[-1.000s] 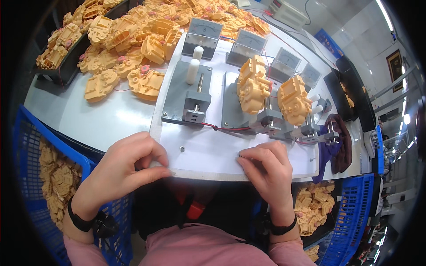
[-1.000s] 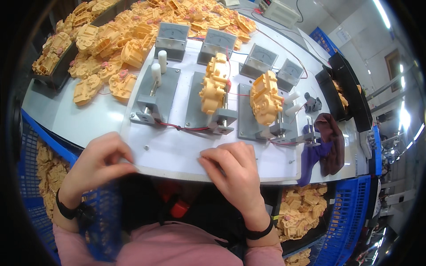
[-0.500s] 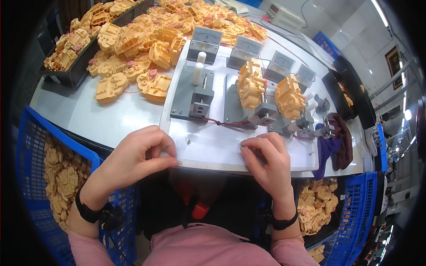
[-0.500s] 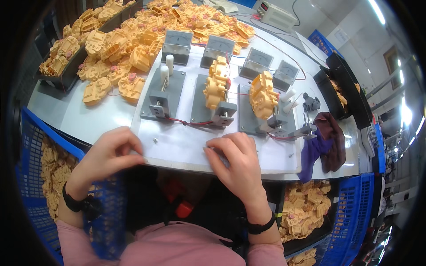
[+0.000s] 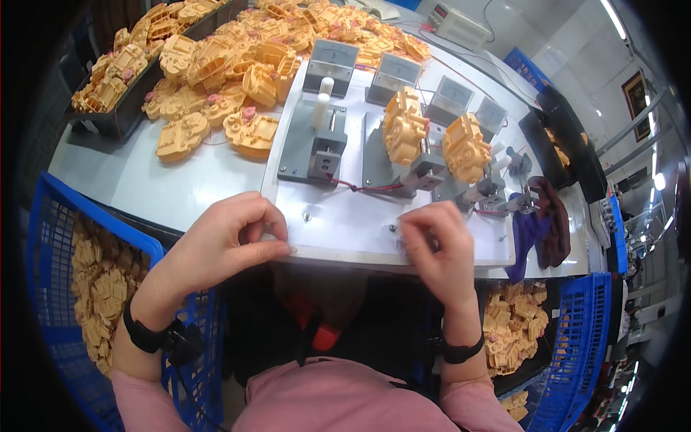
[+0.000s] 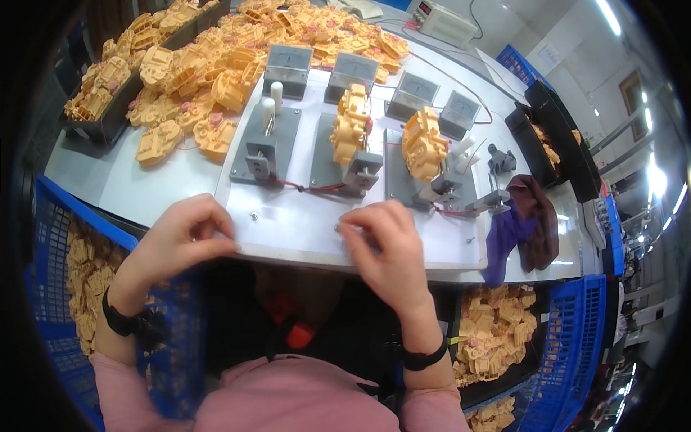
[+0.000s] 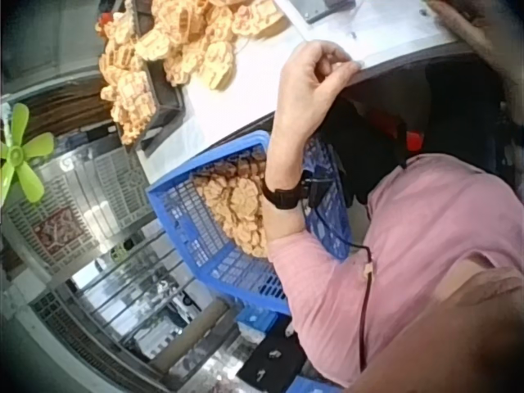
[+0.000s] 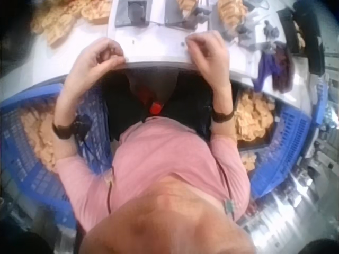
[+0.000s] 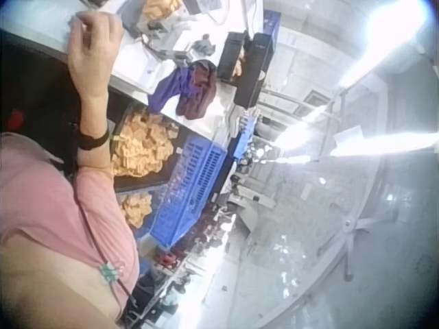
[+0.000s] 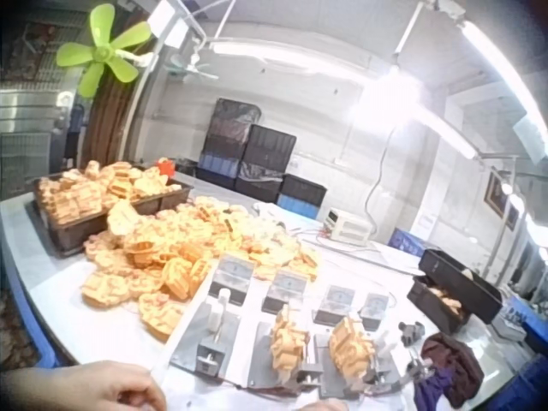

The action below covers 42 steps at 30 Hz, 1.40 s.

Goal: Assemble plastic toy components by attaching small parts onto an assembly jig.

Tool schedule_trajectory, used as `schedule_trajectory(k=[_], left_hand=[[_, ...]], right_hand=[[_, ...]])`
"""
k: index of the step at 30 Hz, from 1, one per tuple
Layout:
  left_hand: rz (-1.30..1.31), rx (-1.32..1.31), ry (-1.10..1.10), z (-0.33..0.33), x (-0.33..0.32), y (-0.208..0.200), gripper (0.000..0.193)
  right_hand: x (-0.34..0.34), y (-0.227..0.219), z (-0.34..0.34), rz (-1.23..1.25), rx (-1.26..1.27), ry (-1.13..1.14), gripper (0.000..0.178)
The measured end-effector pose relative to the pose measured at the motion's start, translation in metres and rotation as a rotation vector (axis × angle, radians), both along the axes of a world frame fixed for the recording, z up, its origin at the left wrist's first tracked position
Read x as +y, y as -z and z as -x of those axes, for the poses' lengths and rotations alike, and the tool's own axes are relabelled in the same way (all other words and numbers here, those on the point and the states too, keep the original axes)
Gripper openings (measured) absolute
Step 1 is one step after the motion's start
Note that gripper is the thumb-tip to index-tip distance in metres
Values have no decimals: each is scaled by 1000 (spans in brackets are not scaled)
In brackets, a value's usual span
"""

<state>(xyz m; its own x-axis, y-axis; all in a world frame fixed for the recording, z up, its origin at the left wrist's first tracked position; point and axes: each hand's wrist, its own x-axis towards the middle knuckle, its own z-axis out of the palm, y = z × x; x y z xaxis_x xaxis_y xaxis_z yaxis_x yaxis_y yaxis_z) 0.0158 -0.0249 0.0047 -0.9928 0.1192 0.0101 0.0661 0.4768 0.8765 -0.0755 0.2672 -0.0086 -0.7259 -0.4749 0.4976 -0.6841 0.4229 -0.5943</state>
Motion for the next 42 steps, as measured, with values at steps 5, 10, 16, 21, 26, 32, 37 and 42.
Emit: schedule_trajectory(k=[5, 10, 16, 21, 26, 32, 37, 42], left_hand=[[2, 10, -8, 0, -2, 2, 15], [16, -50, -18, 1, -1, -3, 14], [9, -25, -26, -2, -1, -1, 15], [41, -37, -29, -1, 2, -5, 14], [34, -14, -25, -1, 1, -2, 14], [22, -15, -41, -2, 1, -2, 14], [16, 16, -20, -1, 0, 0, 15], [5, -36, -43, -4, 2, -1, 15]], right_hand=[[5, -2, 6, 109, -12, -11, 5], [1, 0, 4, 54, -24, -13, 5], [-3, 2, 0, -44, -17, -33, 7], [-6, 5, 2, -100, 25, -3, 9], [-6, 4, 2, -120, 22, 18, 8], [-7, 3, 4, -108, 22, 13, 8], [-5, 3, 4, -84, 26, -2, 8], [-5, 4, 2, -33, 7, -21, 10]])
